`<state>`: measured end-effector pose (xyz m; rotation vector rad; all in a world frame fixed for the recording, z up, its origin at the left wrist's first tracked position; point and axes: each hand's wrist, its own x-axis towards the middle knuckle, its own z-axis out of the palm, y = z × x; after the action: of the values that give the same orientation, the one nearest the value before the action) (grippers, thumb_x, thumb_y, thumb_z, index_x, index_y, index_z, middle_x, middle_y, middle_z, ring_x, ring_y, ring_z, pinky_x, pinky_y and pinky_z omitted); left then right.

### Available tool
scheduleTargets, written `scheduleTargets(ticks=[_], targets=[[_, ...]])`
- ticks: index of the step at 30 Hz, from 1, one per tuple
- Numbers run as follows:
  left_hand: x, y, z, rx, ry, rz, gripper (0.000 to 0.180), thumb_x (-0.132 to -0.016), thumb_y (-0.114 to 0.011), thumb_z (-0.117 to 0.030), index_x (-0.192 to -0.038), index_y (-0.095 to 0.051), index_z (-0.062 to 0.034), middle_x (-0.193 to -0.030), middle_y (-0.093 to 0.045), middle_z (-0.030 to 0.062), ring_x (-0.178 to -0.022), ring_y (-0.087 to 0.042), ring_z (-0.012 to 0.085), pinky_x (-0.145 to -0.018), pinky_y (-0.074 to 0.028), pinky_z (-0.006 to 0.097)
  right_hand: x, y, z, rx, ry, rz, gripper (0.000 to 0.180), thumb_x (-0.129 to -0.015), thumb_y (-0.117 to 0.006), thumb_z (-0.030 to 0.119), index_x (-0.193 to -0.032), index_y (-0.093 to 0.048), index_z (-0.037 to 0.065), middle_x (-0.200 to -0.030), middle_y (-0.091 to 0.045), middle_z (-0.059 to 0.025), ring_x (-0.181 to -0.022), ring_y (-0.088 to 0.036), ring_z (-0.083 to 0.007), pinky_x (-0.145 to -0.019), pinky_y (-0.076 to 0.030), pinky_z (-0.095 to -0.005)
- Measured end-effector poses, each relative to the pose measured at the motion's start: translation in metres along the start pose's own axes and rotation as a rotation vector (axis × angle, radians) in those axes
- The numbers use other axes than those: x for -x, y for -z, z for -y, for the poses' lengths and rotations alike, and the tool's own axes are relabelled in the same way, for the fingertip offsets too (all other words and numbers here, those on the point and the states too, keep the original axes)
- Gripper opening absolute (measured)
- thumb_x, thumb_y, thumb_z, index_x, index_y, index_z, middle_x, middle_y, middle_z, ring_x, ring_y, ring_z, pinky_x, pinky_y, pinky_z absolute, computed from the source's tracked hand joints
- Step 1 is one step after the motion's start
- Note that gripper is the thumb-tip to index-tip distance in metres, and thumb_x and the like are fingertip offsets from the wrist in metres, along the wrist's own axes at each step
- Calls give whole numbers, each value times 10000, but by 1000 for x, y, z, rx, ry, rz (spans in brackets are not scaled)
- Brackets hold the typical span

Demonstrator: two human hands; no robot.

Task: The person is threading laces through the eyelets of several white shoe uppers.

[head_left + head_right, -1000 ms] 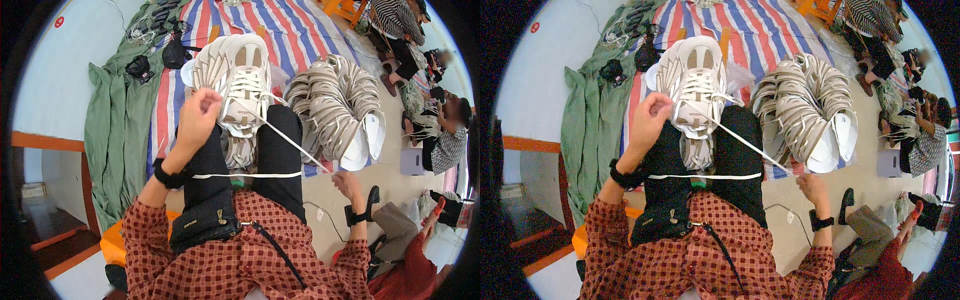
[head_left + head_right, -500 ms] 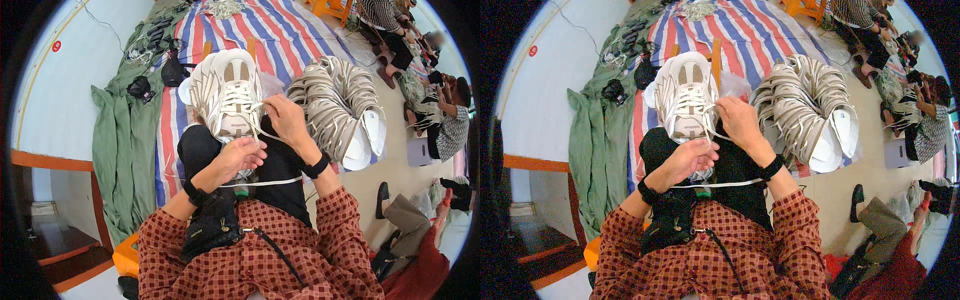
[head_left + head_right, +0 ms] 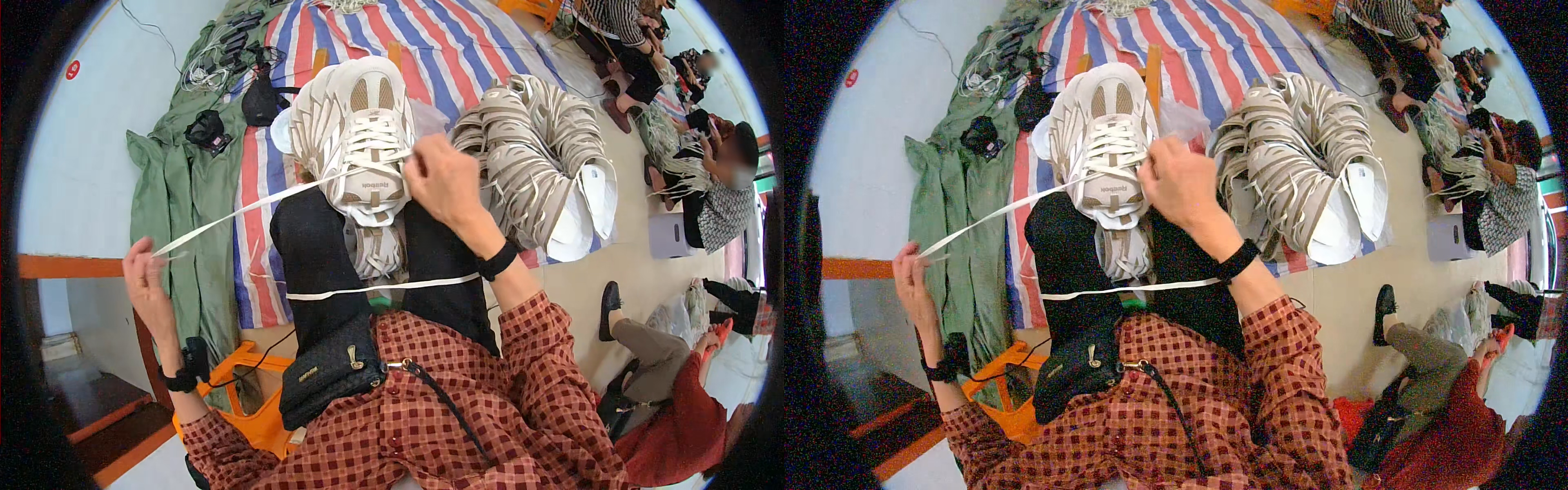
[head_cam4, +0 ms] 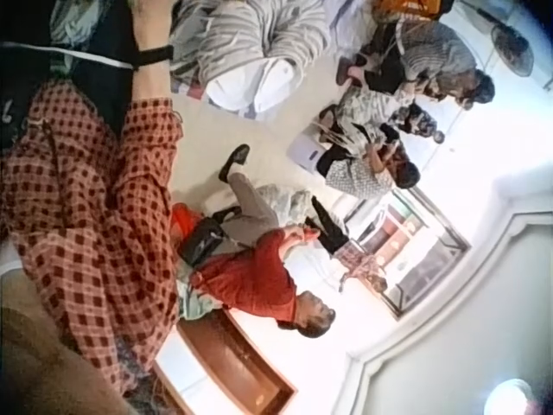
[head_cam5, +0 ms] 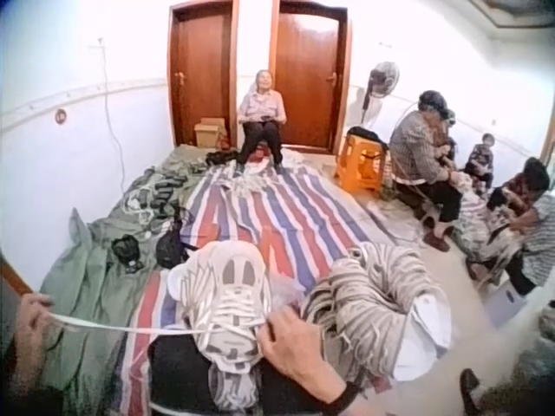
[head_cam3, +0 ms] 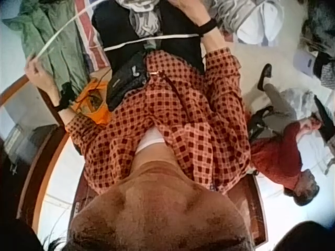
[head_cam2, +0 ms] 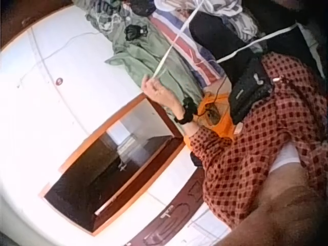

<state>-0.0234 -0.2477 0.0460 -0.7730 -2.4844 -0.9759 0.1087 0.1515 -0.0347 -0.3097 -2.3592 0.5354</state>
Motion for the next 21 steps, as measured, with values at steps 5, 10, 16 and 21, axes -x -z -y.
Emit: scheduleTargets(ticks=[5, 10, 16, 21], targets=[[37, 9, 97, -203, 395, 140, 143, -887, -521, -134, -860, -590, -12, -1058, -579, 114, -1026, -538, 234, -881, -413, 320, 17, 11, 12, 30, -124, 228, 178, -887, -541, 191, -814, -546, 29, -624, -588, -111, -531, -578, -264, -503, -439, -342], [41, -68, 32, 116, 301, 352, 232, -853, -526, -88, -1060, -601, -13, -1011, -603, 123, -951, -573, 205, -855, -433, 296, 46, 51, 14, -612, -503, 589, 191, -893, -547, 208, -846, -591, 29, -602, -572, -98, -532, -563, -228, -488, -424, -316], [-17, -122, -77, 347, 71, 240, 161, -831, -548, -54, -964, -627, -11, -897, -621, 88, -839, -595, 182, -763, -454, 274, 50, 55, 18, -187, -85, 302, 67, -839, -589, 133, -849, -610, 70, -701, -567, -98, -638, -576, -298, -553, -459, -362], [-36, -182, -147, 159, -213, 242, 118, -773, -645, -138, -819, -588, -45, -807, -559, 104, -774, -569, 264, -678, -452, 351, 61, 48, 39, -133, 174, 418, 48, -765, -647, 68, -803, -624, 51, -677, -514, -75, -675, -554, -258, -604, -454, -344]])
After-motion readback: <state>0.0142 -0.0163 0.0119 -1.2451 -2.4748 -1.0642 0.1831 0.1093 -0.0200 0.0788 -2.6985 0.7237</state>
